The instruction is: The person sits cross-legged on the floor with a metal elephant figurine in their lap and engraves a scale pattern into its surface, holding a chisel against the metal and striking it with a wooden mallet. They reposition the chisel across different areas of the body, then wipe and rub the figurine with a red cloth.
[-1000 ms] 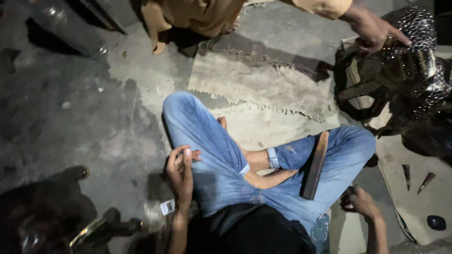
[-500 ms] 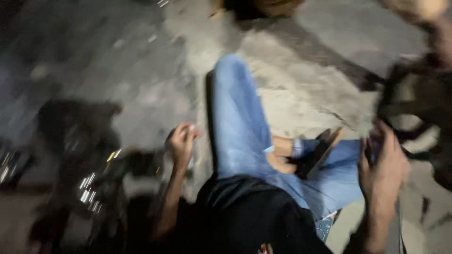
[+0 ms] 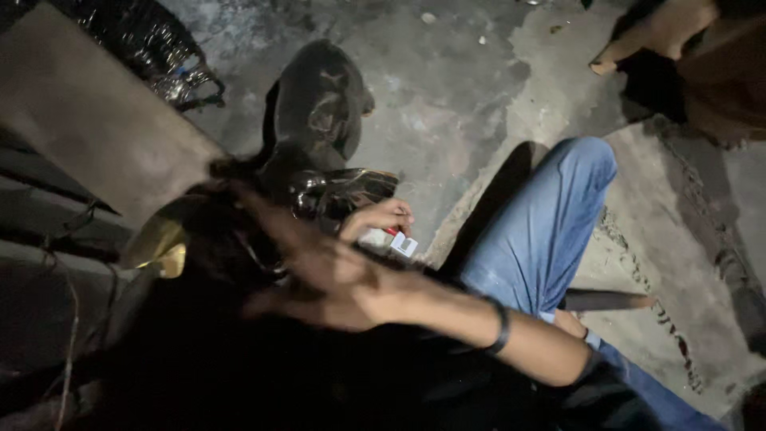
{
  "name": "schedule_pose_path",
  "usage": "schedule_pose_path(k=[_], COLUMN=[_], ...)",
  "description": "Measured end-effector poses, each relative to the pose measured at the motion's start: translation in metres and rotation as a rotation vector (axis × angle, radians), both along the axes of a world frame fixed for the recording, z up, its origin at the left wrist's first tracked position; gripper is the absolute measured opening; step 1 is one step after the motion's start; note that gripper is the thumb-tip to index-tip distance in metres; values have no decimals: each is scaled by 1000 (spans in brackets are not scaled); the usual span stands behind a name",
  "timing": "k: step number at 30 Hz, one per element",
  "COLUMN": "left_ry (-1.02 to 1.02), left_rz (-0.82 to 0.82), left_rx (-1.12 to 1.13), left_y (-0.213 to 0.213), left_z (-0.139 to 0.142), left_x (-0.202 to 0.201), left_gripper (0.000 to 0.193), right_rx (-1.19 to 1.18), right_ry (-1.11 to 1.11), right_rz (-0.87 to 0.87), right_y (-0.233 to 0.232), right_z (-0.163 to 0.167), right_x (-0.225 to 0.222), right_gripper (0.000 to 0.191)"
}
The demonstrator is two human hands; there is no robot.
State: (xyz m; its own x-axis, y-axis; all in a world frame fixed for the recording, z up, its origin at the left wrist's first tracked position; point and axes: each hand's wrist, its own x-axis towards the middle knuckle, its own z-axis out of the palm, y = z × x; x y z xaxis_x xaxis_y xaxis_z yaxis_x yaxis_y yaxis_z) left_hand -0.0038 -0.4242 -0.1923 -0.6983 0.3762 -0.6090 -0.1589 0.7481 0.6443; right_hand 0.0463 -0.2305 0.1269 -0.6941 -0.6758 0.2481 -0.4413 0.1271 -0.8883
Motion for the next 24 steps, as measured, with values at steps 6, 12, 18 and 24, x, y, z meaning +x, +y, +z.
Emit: schedule_pose_path(k=[6, 12, 18, 24], left_ry=[-42, -4, 28, -13], left_rz=[-2, -209, -397, -497], left_rx=[-52, 37, -48, -131], left_y=[-22, 40, 133, 135], left_z=[19, 19, -4, -4], left_x=[24, -2, -55, -52], left_gripper=[28, 28, 28, 28], right_rx=[-253, -258, -281, -897], right_ry=[41, -177, -194, -581], right_rz=[-22, -71, -264, -645], right_y=[-22, -7, 30, 87], right_z=[-1, -30, -49, -57], right_x=[-3, 16, 32, 62], right_gripper=[90, 93, 35, 31])
